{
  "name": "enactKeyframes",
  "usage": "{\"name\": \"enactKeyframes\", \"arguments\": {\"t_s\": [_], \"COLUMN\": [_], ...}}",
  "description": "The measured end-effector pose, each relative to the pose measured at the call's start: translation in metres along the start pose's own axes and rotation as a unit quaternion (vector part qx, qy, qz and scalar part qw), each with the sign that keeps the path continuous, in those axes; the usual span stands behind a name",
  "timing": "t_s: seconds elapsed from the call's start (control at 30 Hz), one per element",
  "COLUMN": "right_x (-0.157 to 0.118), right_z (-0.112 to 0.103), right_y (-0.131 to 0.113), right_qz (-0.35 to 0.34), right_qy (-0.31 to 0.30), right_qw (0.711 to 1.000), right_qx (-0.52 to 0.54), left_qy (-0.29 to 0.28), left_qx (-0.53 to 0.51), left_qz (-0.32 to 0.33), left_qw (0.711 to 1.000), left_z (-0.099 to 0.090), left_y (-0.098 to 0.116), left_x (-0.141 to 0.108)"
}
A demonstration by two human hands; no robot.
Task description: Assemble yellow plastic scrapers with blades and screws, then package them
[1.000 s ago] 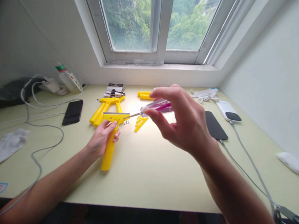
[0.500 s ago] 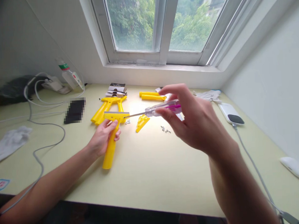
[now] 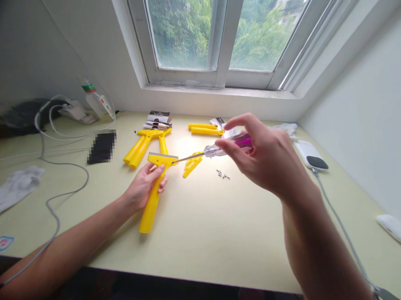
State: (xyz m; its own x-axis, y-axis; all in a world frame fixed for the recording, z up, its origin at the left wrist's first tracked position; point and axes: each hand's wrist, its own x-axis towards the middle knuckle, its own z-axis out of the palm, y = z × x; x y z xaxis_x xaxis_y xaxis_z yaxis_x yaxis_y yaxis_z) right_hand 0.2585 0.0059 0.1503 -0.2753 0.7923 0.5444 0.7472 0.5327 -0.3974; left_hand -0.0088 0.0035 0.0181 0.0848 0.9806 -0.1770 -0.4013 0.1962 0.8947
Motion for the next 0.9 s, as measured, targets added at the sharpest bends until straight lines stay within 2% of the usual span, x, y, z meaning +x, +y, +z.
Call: {"name": "enactKeyframes", "arguments": {"t_s": [0.07, 0.17, 0.27, 0.4, 0.53, 0.63, 0.77, 0.87, 0.9], "right_x": [0.001, 0.002, 0.005, 0.007, 0.007, 0.007, 0.007, 0.007, 0.008], "right_z": [-0.001, -0.001, 0.001, 0.004, 0.004, 0.004, 0.004, 0.007, 0.008], "right_y": [0.002, 0.007, 0.013, 0.017, 0.017, 0.017, 0.017, 0.016, 0.016], "right_qz": [0.011, -0.001, 0.024, -0.002, 0.004, -0.006, 0.031, 0.011, 0.011], "right_qy": [0.006, -0.041, 0.002, -0.033, 0.015, -0.031, -0.01, -0.037, -0.021], "right_qw": [1.0, 0.998, 1.0, 0.998, 1.0, 0.998, 0.999, 0.998, 0.999], "right_qx": [0.006, 0.041, 0.012, 0.047, 0.018, 0.05, 0.017, 0.053, 0.049], "left_qy": [-0.004, 0.002, 0.0, 0.004, 0.004, 0.007, 0.007, 0.014, 0.014], "left_qx": [-0.003, -0.011, -0.012, -0.006, -0.005, -0.007, -0.008, -0.007, -0.006], "left_qz": [0.001, 0.004, 0.008, 0.016, 0.02, 0.017, 0.008, 0.01, 0.009], "left_qw": [1.0, 1.0, 1.0, 1.0, 1.0, 1.0, 1.0, 1.0, 1.0], "left_z": [0.0, 0.0, 0.0, -0.001, 0.0, 0.0, 0.0, 0.001, 0.001], "left_y": [0.001, 0.003, 0.004, 0.003, 0.003, 0.003, 0.001, 0.002, 0.003], "left_x": [0.0, 0.0, 0.0, 0.0, 0.0, 0.0, 0.0, 0.0, 0.0]}}
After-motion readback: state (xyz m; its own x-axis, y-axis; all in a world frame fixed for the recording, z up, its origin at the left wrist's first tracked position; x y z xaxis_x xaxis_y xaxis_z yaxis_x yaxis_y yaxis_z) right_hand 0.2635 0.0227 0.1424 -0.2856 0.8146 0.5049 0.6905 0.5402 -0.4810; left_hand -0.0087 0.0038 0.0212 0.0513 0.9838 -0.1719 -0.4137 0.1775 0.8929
